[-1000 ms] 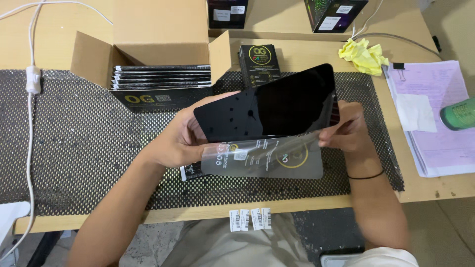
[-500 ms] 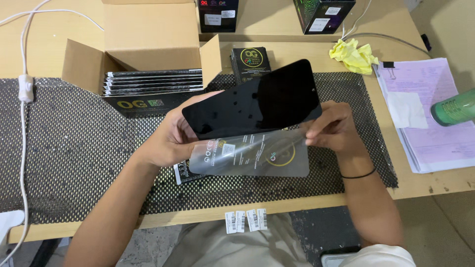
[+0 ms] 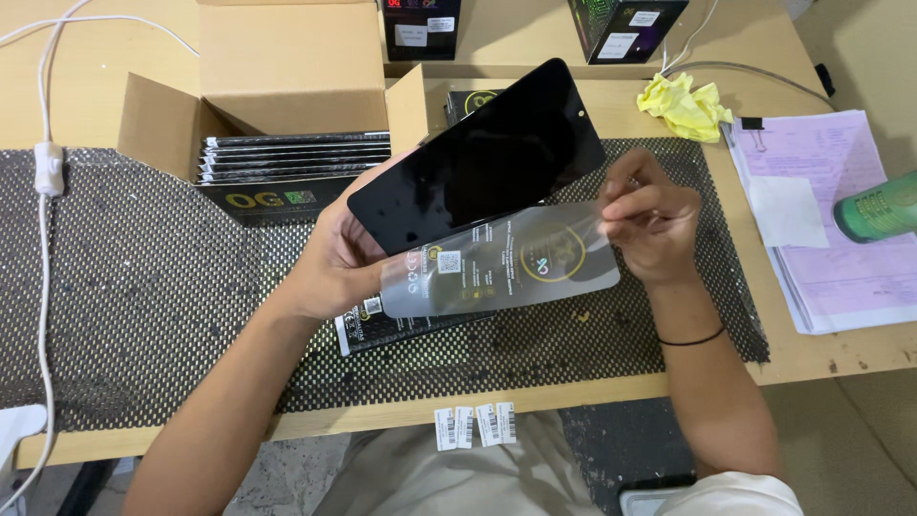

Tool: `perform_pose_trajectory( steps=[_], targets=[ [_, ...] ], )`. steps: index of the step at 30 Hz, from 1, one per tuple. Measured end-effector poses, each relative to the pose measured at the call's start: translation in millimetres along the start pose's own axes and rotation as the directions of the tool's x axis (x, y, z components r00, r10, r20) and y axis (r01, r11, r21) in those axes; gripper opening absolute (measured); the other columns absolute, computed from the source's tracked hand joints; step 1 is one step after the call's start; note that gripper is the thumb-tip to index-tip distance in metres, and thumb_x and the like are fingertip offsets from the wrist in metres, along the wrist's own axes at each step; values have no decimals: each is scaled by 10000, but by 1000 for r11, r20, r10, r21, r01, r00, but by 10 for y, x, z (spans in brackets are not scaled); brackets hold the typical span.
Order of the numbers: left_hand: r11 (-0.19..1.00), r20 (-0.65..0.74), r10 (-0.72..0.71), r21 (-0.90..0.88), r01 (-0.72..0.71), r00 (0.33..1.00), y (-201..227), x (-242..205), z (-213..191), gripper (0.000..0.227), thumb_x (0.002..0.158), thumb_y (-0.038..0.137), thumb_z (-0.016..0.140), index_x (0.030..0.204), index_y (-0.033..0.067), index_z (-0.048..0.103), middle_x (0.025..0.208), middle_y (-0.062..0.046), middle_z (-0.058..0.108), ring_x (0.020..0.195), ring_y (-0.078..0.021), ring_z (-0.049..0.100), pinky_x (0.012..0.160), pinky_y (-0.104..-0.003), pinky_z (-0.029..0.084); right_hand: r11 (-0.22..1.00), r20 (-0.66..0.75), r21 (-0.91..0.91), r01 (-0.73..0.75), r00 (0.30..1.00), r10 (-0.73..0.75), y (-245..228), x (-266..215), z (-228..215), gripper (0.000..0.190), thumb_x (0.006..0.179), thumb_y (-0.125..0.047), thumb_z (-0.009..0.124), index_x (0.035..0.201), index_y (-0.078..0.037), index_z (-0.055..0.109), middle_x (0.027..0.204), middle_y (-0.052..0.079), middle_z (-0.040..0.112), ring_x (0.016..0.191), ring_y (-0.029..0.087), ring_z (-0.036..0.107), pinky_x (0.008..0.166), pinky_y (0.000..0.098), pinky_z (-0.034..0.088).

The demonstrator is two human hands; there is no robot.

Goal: The person unpacks several smartphone display assemblies from a cardboard box. They remove each unit from its black packaging, peel off the protective plastic film, and briefly display the screen and ribbon cable before placing the items on the table.

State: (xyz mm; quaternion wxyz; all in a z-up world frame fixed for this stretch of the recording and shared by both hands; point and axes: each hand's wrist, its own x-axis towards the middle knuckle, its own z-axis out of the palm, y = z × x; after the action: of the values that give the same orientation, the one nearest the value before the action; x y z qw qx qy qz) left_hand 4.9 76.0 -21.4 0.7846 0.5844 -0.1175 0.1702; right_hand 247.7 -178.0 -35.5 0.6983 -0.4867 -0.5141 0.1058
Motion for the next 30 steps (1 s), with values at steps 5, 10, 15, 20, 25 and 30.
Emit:
perform_pose_trajectory(
  steps=[5,10,15,20,25,30],
  targets=[
    [1000,23,8,7,-8,1000,4,-1,7,849,907,14,739,1616,34,273,1484,-85,548,1254,-148,610,973,-277,586,989,46,-110,99,994,-94,-46,3,18,140,856,-219,809,921,-140,713,984,55,524,747,115,544,654,193,475],
    [991,-9,113,-76,-113,994,-240,15,-66,886,744,-201,706,1536,-17,352,1458,-270,544,1302,-355,580,998,-485,579,983,109,-18,185,977,-182,86,33,-115,91,818,-11,819,841,2,731,898,155,572,535,84,540,500,250,466],
    [990,-15,121,-68,-122,993,-111,65,-6,868,773,-199,684,1546,-1,343,1468,-257,548,1298,-341,594,994,-463,587,983,90,-71,171,982,-165,61,57,-81,106,835,-14,812,844,30,716,875,162,563,541,108,536,493,248,447],
    [989,-114,58,145,-41,992,-17,102,125,854,856,-189,651,1595,70,310,1460,-177,582,1181,-182,590,939,-337,614,941,-82,-338,18,995,-48,-11,91,7,114,970,-68,750,953,38,711,1031,186,597,678,142,629,580,251,537],
    [963,-105,-120,230,141,987,-297,90,-1,821,834,-169,625,1575,89,387,1299,-210,672,1038,-232,643,817,-380,621,942,-78,-313,-117,992,98,6,97,18,74,922,7,756,942,58,706,1200,199,577,1038,239,635,819,301,558],
    [891,-75,-310,324,317,948,-108,106,140,676,856,-41,614,1510,90,503,1017,-195,709,792,-203,571,647,-289,556,946,-98,-193,-259,965,244,88,61,17,81,922,-45,722,931,30,693,1259,163,554,1258,252,562,963,314,515]
  ],
)
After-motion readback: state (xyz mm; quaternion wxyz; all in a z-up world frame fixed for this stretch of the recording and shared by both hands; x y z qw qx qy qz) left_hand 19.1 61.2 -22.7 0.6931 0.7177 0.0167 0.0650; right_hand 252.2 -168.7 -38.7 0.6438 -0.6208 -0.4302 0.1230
